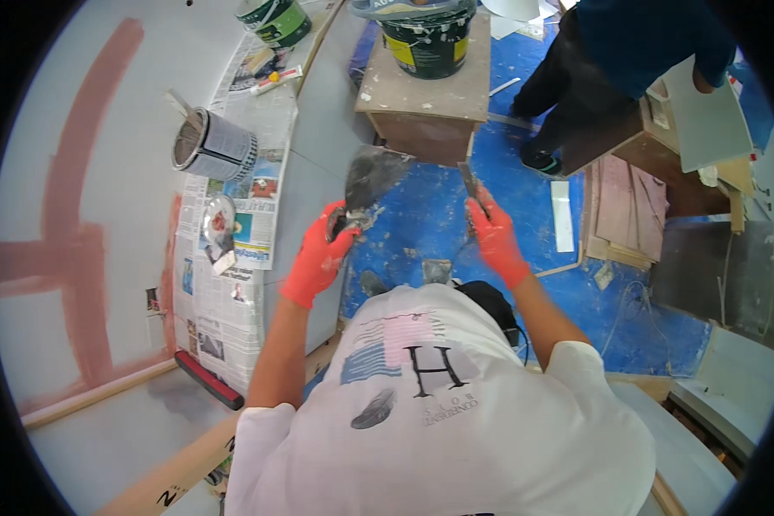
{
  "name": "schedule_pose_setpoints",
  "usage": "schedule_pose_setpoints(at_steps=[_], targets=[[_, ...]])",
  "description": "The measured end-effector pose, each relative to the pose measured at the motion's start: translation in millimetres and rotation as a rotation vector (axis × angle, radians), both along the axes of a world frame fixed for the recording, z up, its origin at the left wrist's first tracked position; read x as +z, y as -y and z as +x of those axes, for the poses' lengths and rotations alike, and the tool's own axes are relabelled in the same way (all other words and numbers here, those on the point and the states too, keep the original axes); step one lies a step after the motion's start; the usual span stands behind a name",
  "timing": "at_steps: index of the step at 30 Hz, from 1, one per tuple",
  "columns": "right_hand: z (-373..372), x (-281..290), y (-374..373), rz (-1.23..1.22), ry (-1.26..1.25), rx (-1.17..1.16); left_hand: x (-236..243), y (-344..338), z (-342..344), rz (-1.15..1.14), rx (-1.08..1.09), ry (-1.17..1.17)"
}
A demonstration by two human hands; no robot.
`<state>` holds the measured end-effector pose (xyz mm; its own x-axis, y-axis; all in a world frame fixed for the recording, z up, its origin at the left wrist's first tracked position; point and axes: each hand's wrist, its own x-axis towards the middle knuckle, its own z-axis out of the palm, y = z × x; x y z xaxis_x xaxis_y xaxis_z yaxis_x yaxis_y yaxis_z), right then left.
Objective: The person applies plaster to a wall and various surfaces using a putty knife and a brush. The person scoops plaster from a container onto a putty knife and spreads it across the wall and a piece of furniture, then uses a brush to smooth the edges.
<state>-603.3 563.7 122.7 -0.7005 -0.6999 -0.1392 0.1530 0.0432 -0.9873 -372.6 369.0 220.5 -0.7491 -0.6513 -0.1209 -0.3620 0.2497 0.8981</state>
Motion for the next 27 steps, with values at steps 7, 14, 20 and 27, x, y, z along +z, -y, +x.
schedule_pose_setpoints(at_steps=[7,14,20,27], targets=[[44.3,81.2,54.4,-0.221,0.501,0.138,-107.1,18.4,50.4,0.43,-0.069,-0.318],[83.1,114.2,68.2,-0.34,-0.662,0.437,-100.6,35.6,2.9,0.853,0.27,-0.863],[102.2,140.5,51.7,-0.124,-0.674,0.702,-73.6,58.7,3.0,0.77,0.206,-0.957],[97.8,141.9,91.0,-0.101,-1.324,0.554,-69.9,59.1,19.9,0.624,0.121,-0.781]])
